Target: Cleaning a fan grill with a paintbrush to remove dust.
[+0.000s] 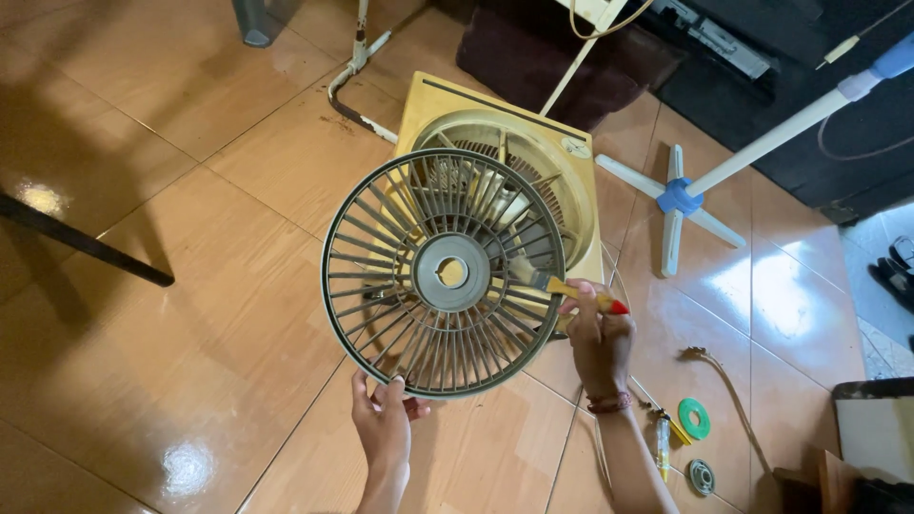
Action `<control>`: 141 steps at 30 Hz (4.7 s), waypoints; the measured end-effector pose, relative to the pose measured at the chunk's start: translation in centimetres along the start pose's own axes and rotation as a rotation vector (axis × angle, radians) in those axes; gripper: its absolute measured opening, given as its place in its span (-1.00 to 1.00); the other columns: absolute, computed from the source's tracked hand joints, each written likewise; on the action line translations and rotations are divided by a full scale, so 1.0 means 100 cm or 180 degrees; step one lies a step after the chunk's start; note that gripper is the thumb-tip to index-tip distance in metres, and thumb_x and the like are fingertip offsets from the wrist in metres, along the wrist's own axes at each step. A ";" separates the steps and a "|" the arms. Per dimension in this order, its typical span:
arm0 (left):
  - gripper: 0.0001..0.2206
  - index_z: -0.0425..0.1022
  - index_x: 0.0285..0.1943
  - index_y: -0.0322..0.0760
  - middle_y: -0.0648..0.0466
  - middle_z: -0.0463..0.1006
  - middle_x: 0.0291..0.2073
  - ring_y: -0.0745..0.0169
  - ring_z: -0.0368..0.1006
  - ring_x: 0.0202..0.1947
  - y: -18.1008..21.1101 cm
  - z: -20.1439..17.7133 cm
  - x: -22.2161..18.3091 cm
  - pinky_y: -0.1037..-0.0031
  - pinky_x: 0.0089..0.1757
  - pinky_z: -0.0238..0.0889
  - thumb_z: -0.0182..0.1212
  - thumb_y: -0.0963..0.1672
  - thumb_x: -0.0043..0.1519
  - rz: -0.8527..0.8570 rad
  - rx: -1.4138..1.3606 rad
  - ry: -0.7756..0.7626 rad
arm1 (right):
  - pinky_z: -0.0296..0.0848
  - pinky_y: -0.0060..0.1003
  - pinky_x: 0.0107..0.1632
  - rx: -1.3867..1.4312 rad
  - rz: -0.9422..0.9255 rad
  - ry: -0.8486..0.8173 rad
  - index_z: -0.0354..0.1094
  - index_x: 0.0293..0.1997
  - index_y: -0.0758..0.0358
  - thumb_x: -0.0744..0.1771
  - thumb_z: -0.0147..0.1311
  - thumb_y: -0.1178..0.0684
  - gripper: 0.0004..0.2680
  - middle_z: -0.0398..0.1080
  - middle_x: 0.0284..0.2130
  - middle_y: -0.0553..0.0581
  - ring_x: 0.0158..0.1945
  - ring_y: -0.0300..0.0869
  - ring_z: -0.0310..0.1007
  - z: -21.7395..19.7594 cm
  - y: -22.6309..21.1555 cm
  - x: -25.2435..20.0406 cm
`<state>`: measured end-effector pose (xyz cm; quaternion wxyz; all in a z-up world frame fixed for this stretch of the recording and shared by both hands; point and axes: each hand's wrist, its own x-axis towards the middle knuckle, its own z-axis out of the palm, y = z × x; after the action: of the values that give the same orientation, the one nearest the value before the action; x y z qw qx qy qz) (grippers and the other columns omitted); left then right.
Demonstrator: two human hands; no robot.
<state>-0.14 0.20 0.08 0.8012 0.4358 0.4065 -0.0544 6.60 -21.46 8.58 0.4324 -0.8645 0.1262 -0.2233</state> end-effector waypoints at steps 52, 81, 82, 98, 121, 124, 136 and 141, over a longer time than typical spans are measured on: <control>-0.60 0.29 0.38 -0.16 -0.27 0.56 0.04 -0.17 0.54 -0.12 -0.009 -0.019 -0.005 0.13 -0.03 0.48 0.00 -0.24 0.33 0.0127 -0.0201 -0.0286 | 0.38 -0.31 -0.42 -0.0858 -0.1056 -0.1565 0.47 -0.01 -0.08 0.37 -0.10 -0.16 -0.78 0.59 -0.31 -0.15 -0.60 -0.22 0.40 -0.035 0.010 -0.058; -0.52 0.25 0.46 -0.11 -0.25 0.53 0.03 -0.27 0.50 -0.13 -0.031 -0.034 0.026 0.05 -0.05 0.45 0.08 -0.21 0.30 0.0372 -0.0549 -0.0560 | 0.40 -0.28 -0.52 -0.0582 -0.1405 -0.1260 0.50 -0.03 0.03 0.38 -0.06 -0.10 -0.79 0.52 -0.26 -0.08 -0.50 -0.20 0.47 -0.045 0.004 -0.071; -0.52 0.25 0.46 -0.11 -0.25 0.53 0.03 -0.27 0.50 -0.13 -0.024 -0.030 0.017 0.05 -0.05 0.45 0.08 -0.21 0.30 0.0371 -0.0560 -0.0567 | 0.40 -0.28 -0.52 -0.0591 -0.1415 -0.1258 0.50 -0.03 0.03 0.38 -0.06 -0.10 -0.79 0.52 -0.26 -0.08 -0.50 -0.20 0.47 -0.045 0.004 -0.071; -0.46 0.11 0.47 -0.15 -0.32 0.50 0.06 -0.25 0.51 -0.17 -0.015 -0.031 0.005 0.06 -0.03 0.45 0.09 -0.25 0.28 0.0223 -0.0551 -0.0607 | 0.42 -0.21 -0.47 -0.0874 -0.1474 -0.1486 0.47 0.02 -0.07 0.38 -0.08 -0.13 -0.79 0.47 -0.23 -0.13 -0.45 -0.13 0.49 -0.042 -0.006 -0.078; -0.58 0.23 0.45 -0.15 -0.29 0.46 0.02 -0.26 0.46 -0.07 -0.011 -0.025 -0.005 0.04 0.01 0.42 -0.01 -0.24 0.38 0.0425 -0.0341 -0.0461 | 0.36 -0.18 -0.61 -0.0897 -0.1974 -0.1289 0.42 0.01 0.13 0.41 -0.02 -0.08 -0.81 0.34 -0.27 0.00 -0.57 -0.08 0.34 -0.040 -0.012 -0.083; -0.54 0.21 0.46 -0.15 -0.28 0.45 0.06 -0.32 0.46 -0.07 -0.018 -0.030 0.004 0.00 -0.01 0.41 0.03 -0.22 0.34 0.0560 -0.0401 -0.0650 | 0.36 -0.14 -0.56 -0.0954 -0.1571 -0.1408 0.43 -0.18 0.16 0.41 -0.10 -0.12 -0.78 0.46 -0.31 -0.01 -0.56 -0.10 0.41 -0.040 -0.010 -0.082; -0.56 0.21 0.47 -0.18 -0.25 0.50 -0.01 -0.17 0.48 -0.15 -0.023 -0.031 0.011 0.07 -0.03 0.43 -0.01 -0.24 0.37 0.0434 -0.0440 -0.0508 | 0.40 -0.15 -0.55 -0.0887 -0.1723 -0.1408 0.42 -0.03 0.07 0.41 -0.07 -0.10 -0.82 0.40 -0.24 -0.04 -0.56 -0.08 0.39 -0.037 -0.007 -0.083; -0.61 0.32 0.33 -0.17 -0.18 0.54 -0.17 -0.05 0.50 -0.28 -0.033 -0.036 0.024 0.15 -0.16 0.49 0.12 -0.23 0.30 0.0569 -0.0582 -0.0816 | 0.29 -0.16 -0.57 -0.0979 -0.1335 -0.1311 0.31 -0.40 0.12 0.41 -0.14 -0.16 -0.73 0.37 -0.49 -0.04 -0.60 -0.09 0.35 -0.040 -0.004 -0.078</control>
<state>-2.19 1.51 -4.81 0.8844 0.3850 0.2640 -0.0009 -2.11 -20.80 8.90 0.2578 -0.9537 -0.1123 -0.1063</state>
